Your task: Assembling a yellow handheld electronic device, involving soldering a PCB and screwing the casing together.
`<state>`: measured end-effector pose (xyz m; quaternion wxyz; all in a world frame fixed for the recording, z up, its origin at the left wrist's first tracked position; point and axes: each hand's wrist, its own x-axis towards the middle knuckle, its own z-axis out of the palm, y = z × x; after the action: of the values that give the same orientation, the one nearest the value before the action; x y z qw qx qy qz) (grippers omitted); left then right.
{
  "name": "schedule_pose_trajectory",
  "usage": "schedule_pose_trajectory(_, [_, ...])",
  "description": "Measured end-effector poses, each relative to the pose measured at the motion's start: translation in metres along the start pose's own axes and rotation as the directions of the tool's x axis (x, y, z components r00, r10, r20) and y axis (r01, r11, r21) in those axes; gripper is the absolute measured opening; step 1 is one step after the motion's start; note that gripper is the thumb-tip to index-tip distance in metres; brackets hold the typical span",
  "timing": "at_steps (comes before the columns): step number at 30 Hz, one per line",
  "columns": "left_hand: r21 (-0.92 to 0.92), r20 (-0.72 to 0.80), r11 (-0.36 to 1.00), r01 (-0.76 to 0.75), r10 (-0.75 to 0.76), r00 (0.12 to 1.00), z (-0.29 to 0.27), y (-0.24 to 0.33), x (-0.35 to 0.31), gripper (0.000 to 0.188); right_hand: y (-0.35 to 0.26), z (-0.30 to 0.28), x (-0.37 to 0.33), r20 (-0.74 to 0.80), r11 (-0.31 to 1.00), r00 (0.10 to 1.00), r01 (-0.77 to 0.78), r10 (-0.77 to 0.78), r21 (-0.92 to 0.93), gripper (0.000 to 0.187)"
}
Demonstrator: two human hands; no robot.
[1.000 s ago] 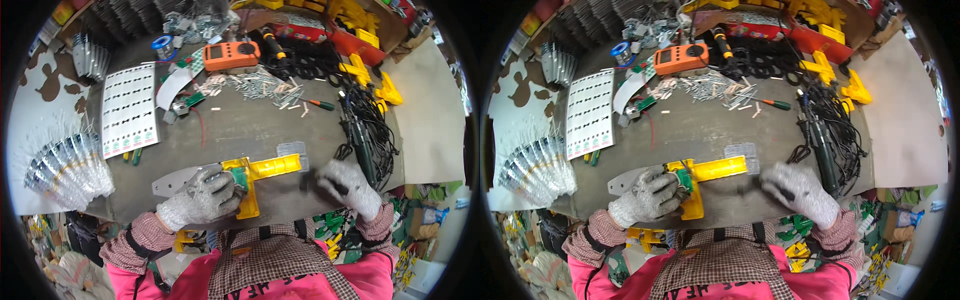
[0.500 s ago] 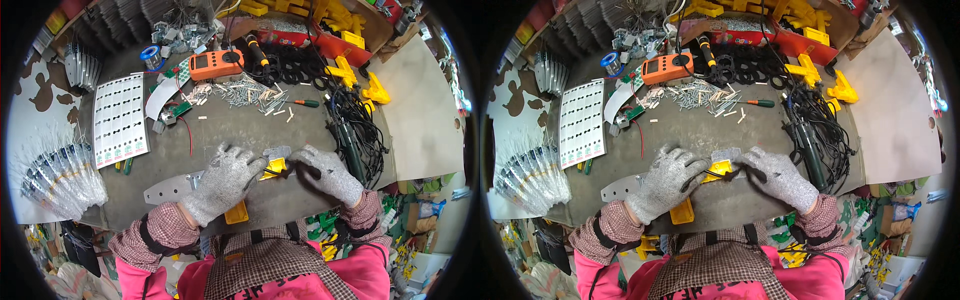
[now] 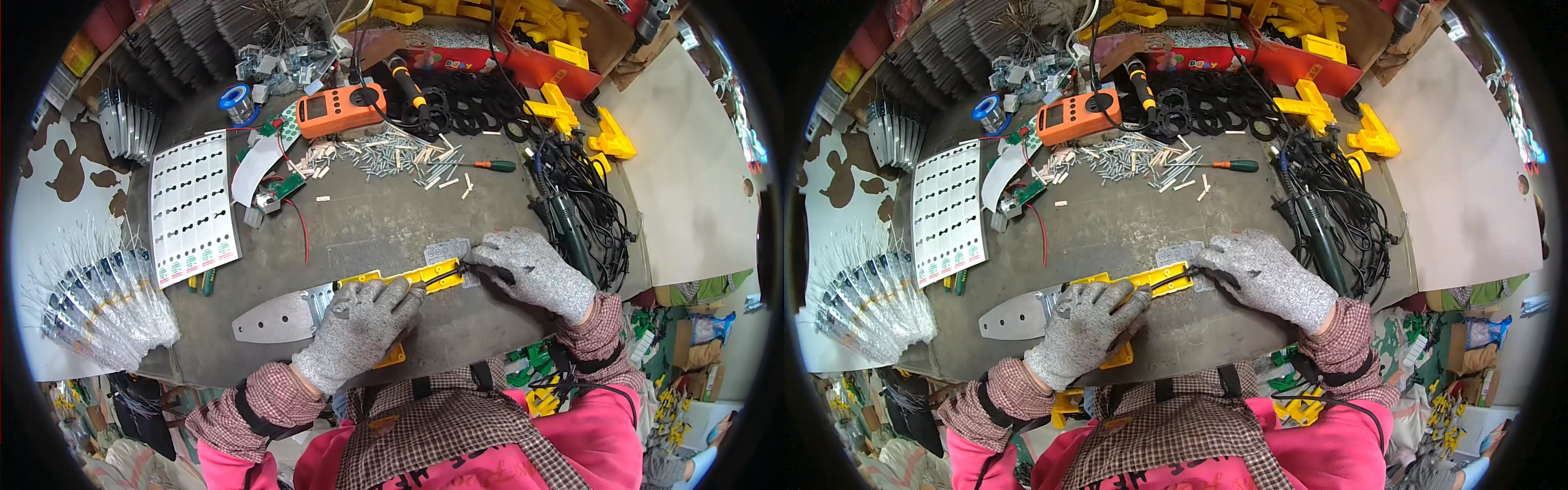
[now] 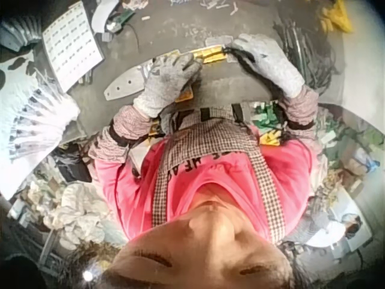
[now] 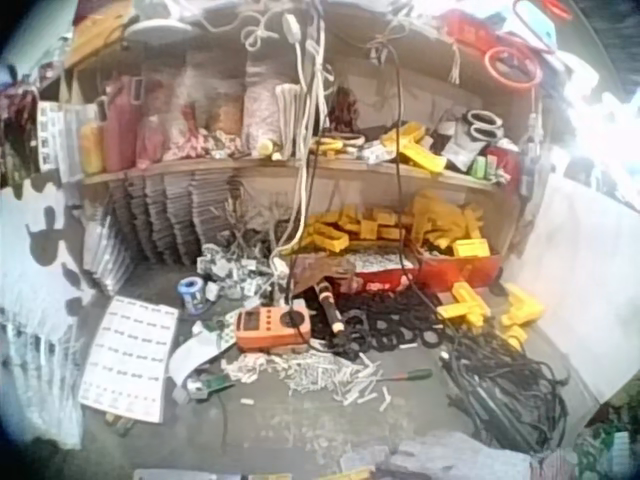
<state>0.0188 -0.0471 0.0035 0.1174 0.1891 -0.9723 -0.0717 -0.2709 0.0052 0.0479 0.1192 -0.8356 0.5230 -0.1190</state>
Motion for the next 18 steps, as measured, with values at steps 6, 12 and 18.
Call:
schedule_pose_trajectory(6, [-0.018,0.087,0.999,0.046,-0.044,0.995,-0.012,0.006,0.012,0.042,0.009,0.033,-0.009,-0.104,0.996,0.994,-0.015,0.024,0.084,0.036])
schedule_pose_trajectory(12, [-0.002,0.162,0.999,0.054,-0.053,0.985,-0.027,0.012,0.025,0.044,0.064,-0.045,0.003,-0.094,0.969,0.966,-0.233,0.24,0.078,0.02])
schedule_pose_trajectory(18, [0.207,0.234,0.975,0.083,-0.132,0.963,-0.004,0.057,0.042,0.067,0.271,-0.076,0.048,-0.284,0.759,0.846,-0.531,0.45,-0.378,0.032])
